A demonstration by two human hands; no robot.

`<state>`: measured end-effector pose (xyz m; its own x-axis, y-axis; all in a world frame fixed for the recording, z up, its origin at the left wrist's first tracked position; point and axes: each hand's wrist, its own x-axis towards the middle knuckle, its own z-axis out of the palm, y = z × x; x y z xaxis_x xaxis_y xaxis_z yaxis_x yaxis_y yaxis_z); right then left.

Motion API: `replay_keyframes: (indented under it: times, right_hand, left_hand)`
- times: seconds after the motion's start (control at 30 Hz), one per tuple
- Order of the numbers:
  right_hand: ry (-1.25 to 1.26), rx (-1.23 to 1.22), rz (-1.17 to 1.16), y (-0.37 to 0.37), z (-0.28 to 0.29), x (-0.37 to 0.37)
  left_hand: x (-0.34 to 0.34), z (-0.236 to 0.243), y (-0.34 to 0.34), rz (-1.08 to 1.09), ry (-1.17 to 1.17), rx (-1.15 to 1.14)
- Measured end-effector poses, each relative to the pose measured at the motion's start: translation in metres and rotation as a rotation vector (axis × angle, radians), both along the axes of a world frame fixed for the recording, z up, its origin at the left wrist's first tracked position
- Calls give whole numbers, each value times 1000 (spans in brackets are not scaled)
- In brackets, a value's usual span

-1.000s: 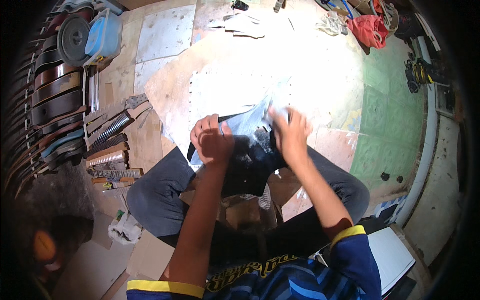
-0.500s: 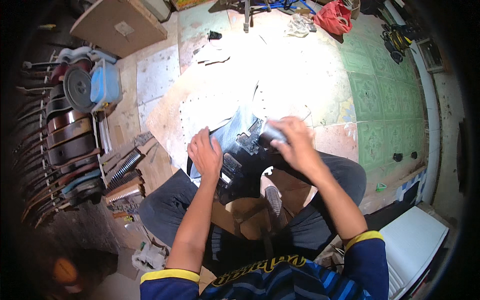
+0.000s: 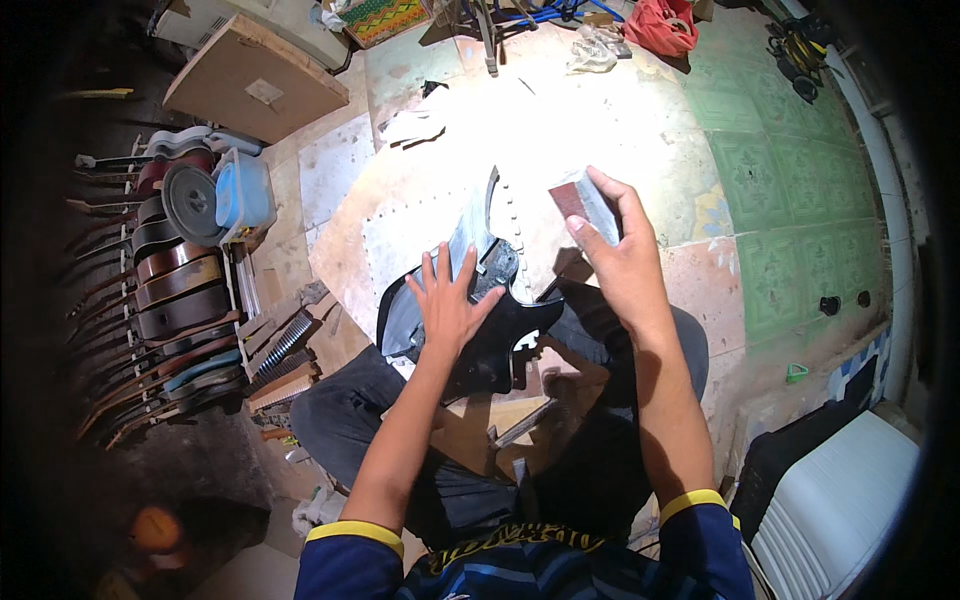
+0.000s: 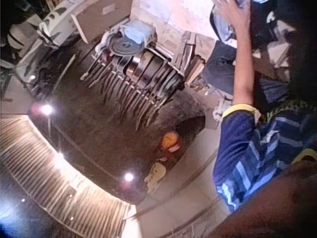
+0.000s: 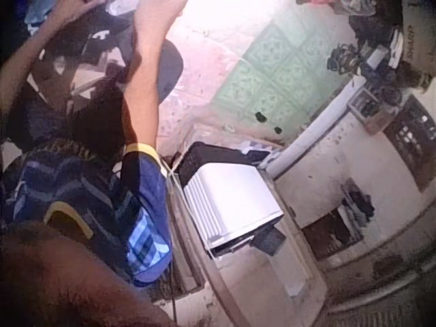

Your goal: The person sands the surface of a black guitar body using a sanding block, frequently brushing away dust with their hands and changing the angle of the guitar to reach different edges.

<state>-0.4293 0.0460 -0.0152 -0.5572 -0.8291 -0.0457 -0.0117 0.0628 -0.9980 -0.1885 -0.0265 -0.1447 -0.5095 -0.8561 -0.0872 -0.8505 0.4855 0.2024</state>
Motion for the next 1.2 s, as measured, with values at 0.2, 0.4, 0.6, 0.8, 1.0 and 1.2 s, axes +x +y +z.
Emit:
replay_keyframes:
  times: [0.2,0.4,0.6,0.8,1.0,1.2]
  right_hand:
    - [-43,36,-40,-3,2,9]
    - [-257,-40,-23,-10,14,16]
    - [-253,-84,-24,-7,10,12]
    - [-358,-45,0,-7,18,9]
    - [-342,-73,41,-13,21,16]
    - [-426,-13,0,-13,16,15]
  left_hand:
    - [-3,8,10,11,-48,51]
    - [-19,1,-16,45,12,68]
    - [23,-12,17,-36,18,71]
    - [-52,-31,-19,155,28,-13]
    - [-144,-41,-98,-96,72,-236]
    - [-67,-35,-53,-35,261,-21]
